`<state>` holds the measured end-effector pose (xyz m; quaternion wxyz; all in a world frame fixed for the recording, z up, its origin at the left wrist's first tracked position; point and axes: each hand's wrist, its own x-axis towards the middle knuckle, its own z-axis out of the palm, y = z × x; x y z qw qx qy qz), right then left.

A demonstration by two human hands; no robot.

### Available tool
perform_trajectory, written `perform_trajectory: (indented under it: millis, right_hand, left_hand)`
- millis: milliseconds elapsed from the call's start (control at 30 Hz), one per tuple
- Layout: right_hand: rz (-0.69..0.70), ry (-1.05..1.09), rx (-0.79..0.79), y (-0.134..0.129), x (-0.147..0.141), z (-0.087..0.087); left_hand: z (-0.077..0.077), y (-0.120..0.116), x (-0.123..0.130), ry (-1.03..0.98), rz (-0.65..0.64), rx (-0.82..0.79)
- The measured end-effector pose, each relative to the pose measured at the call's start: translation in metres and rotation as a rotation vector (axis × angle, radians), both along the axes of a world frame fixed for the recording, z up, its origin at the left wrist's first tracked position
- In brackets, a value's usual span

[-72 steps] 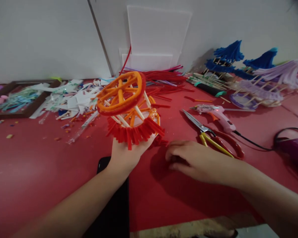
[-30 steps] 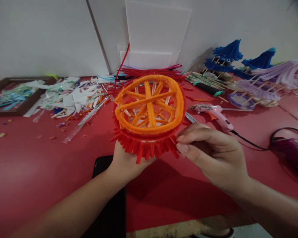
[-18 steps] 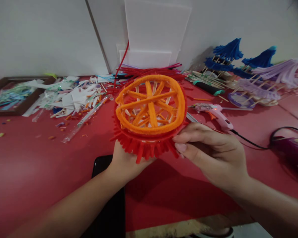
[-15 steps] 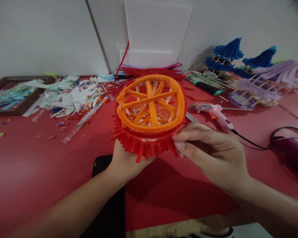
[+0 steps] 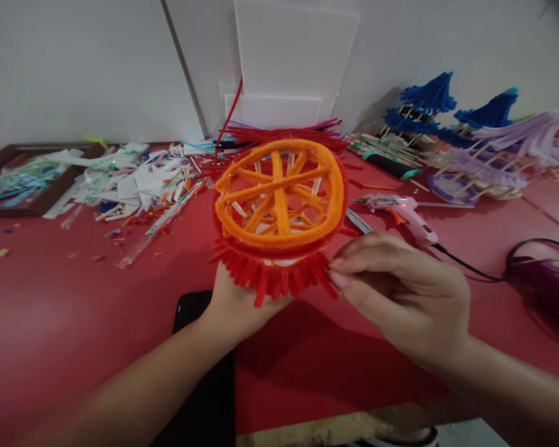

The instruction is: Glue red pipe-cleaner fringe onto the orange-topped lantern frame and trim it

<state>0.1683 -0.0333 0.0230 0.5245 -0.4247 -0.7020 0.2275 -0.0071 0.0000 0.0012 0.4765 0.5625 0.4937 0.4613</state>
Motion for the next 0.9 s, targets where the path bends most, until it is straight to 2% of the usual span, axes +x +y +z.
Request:
perform_trajectory:
  millis: [100,167,267,367,467,600,900]
  right_hand:
    - [-0.001,-0.056,-0.003,-0.002,0.001,0.0]
    - [0.013,-0.07,-0.009,-0.002,0.002,0.0]
    - [0.021,-0.065,-0.025,0.002,0.004,0.0]
    - [-0.063,-0.065,-0.043,0.011,0.008,-0.003]
    - [-0.1,-0.271,-0.145,0.022,0.01,-0.01]
    - [-0.035,-0.6,-0.313,0.031,0.009,-0.022]
    - [0.084,-0.723,-0.334,0.03,0.001,-0.029]
  left_hand:
    - [0.002,-0.001,0.001,-0.015,-0.111,0.056]
    - [0.003,-0.002,0.002,-0.064,-0.122,0.066]
    - [0.001,-0.001,0.003,-0.075,-0.062,0.077]
    - [-0.006,0.004,0.003,-0.113,0.072,0.12]
    - [-0.014,0.011,0.002,-0.179,0.181,0.182]
    - [-0.018,0.015,0.001,-0.146,0.172,0.256]
    - [-0.017,0.013,0.001,-0.052,0.178,0.291]
